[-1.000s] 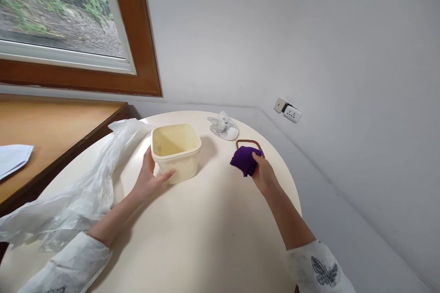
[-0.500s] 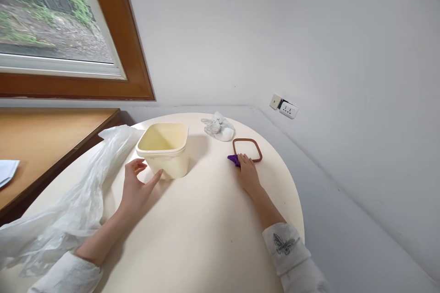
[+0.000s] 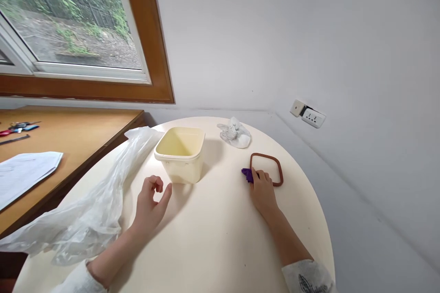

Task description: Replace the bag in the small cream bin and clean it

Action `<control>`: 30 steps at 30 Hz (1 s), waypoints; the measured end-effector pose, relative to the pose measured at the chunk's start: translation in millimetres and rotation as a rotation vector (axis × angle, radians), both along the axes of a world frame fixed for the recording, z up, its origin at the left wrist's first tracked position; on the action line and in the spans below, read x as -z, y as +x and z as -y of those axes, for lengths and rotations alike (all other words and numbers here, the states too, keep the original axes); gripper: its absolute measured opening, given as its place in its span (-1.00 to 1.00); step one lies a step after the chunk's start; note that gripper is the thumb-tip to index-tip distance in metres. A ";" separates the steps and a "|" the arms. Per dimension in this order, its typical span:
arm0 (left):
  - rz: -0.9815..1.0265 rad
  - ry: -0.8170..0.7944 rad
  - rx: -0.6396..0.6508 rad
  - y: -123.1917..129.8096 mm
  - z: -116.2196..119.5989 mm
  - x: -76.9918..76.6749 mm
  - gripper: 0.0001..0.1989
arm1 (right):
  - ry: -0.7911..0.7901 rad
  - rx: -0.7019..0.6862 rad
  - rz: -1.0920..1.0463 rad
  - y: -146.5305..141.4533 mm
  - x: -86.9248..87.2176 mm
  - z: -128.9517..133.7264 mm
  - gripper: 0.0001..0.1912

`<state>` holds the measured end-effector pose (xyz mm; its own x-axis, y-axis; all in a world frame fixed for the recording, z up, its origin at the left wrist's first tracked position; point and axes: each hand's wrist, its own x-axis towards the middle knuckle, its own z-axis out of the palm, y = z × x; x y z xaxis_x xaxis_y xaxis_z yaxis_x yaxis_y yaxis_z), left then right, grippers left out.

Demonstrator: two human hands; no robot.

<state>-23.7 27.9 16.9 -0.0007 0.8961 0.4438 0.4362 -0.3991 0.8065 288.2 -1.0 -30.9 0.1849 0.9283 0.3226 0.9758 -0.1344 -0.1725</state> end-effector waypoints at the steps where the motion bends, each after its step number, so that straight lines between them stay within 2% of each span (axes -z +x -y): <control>1: -0.009 -0.021 0.037 0.8 3.2 0.6 -0.85 | 0.004 -0.001 0.007 -1.4 0.3 0.6 -0.53; 7: -0.087 -0.245 0.305 9.7 20.4 0.2 -0.83 | 0.029 -0.053 0.038 -22.9 1.4 11.5 -0.54; 11: -0.069 -0.401 0.437 14.7 23.2 0.4 -0.82 | 0.044 -0.103 0.069 -44.1 0.3 23.4 -0.50; 18: 0.259 -0.694 0.543 17.8 15.3 8.1 -0.81 | 0.090 -0.245 0.037 -74.4 -3.7 38.5 -0.31; 21: 0.395 -0.794 0.605 20.2 13.9 9.2 -0.78 | 0.113 -0.375 0.004 -96.3 -4.7 49.1 -0.24; 24: 0.511 -0.900 0.596 22.2 13.4 10.2 -0.66 | 0.102 -0.520 -0.036 -119.0 -5.4 62.1 -0.24; 27: 0.526 -0.936 0.575 23.4 12.6 11.8 -0.56 | 0.069 -0.595 -0.083 -133.4 -8.2 72.0 -0.25; 30: 0.454 -0.877 0.595 24.2 12.5 11.5 -0.56 | 0.029 -0.656 -0.125 -139.1 -12.4 76.3 -0.22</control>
<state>0.5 15.4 5.4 0.5252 0.8086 -0.2652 -0.0339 0.3313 0.9429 149.1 -77.3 -18.5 -0.3771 0.8523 0.3624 0.8262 0.4864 -0.2843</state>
